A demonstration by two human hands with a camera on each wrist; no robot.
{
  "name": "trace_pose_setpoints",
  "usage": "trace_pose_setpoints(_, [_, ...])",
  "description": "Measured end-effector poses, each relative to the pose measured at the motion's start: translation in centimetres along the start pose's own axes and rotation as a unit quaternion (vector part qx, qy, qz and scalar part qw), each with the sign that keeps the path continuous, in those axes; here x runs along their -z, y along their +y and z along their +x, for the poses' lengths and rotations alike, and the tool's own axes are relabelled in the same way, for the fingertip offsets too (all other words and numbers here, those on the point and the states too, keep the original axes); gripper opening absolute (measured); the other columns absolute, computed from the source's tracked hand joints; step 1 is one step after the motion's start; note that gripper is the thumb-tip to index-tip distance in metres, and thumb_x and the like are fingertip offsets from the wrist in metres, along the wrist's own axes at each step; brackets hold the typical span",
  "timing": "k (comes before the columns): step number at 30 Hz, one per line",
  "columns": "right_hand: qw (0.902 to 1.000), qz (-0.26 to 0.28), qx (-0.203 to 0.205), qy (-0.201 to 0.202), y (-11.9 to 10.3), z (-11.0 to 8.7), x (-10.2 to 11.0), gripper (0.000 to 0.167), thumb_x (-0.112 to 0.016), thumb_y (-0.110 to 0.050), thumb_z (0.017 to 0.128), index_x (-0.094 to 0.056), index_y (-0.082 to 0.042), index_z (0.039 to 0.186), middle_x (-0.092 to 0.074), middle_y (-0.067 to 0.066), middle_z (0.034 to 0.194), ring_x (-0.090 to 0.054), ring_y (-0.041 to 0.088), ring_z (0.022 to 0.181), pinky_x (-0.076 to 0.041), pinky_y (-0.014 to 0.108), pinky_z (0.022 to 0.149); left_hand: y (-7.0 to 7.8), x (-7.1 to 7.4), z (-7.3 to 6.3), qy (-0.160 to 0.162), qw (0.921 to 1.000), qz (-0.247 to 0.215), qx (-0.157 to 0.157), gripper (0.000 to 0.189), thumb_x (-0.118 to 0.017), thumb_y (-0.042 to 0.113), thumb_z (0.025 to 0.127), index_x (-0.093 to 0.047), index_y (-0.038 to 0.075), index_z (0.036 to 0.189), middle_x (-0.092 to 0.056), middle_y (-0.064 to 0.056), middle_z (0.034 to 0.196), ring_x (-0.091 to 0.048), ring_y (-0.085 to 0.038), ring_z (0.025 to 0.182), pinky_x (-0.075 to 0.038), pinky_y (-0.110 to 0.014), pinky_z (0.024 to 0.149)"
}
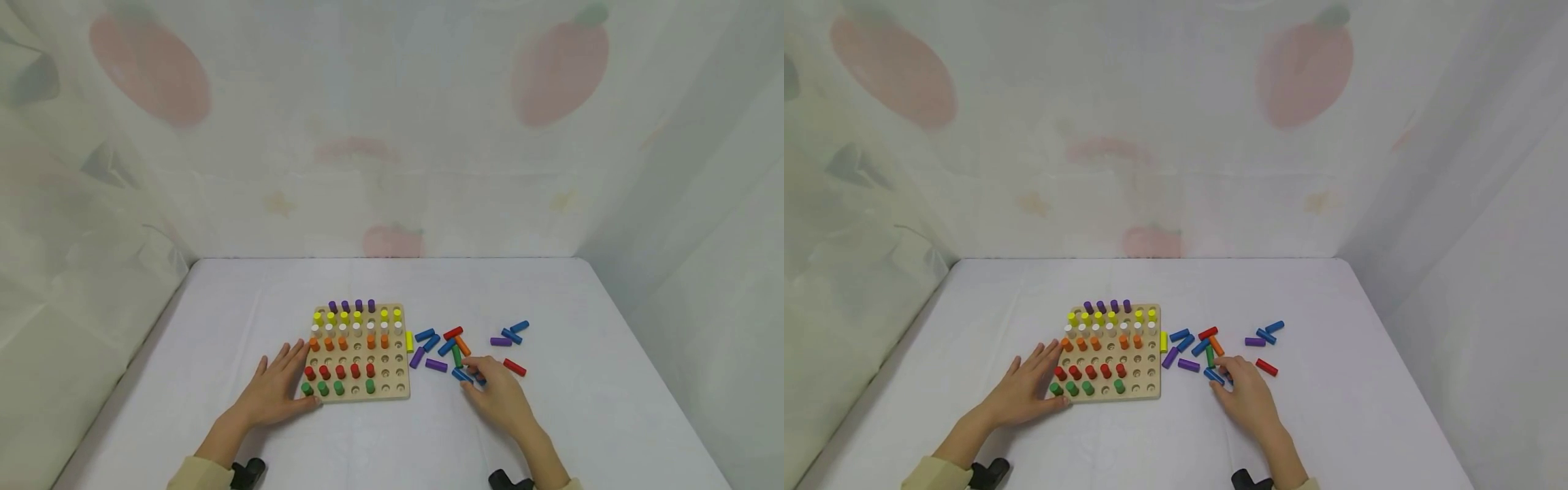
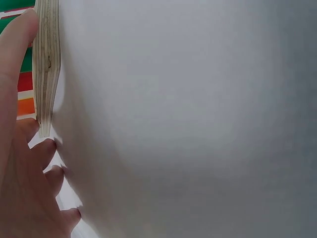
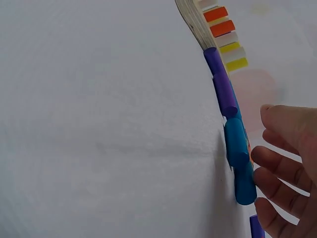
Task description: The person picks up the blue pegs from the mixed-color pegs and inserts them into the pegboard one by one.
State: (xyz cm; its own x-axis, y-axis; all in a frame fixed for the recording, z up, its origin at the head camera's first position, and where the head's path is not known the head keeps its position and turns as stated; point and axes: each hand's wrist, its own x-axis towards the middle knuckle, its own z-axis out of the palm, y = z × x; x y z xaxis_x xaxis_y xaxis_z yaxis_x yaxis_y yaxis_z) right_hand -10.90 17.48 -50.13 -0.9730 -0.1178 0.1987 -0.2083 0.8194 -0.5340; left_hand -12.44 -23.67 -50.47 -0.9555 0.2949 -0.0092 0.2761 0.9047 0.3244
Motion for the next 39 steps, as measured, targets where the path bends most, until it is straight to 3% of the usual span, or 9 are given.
trace_pose_setpoints(14, [0.9969, -0.077, 0.015, -0.007, -0.7, 0.4, -0.5, 0.031, -0.077, -0.022, 0.073, -0.067, -0.014, 0.102, -0.06, -0.005, 0.086, -0.051, 0.008, 0.077, -0.051, 0.026, 0.07, 0.1, 0.1, 0.2, -0.005, 1.0, -0.001, 0.008, 0.104, -0.059, 0.073, 0.067, -0.025, 0.015, 0.147, -0.026, -0.009, 0.151, -0.022, -0.038, 0.137, -0.013, -0.068, 0.103])
trace_pose_setpoints(39, [0.9929, -0.112, 0.034, -0.02, -0.9, 0.9, -1.3, 0.023, -0.078, -0.023, 0.073, -0.067, -0.019, 0.093, -0.059, -0.006, 0.081, -0.05, 0.01, 0.072, -0.047, 0.024, 0.064, 0.2, 0.2, 0.0, -0.005, 0.9999, -0.002, 0.01, 0.103, -0.061, 0.071, 0.068, -0.025, 0.016, 0.147, -0.027, -0.009, 0.151, -0.023, -0.038, 0.137, -0.014, -0.067, 0.103])
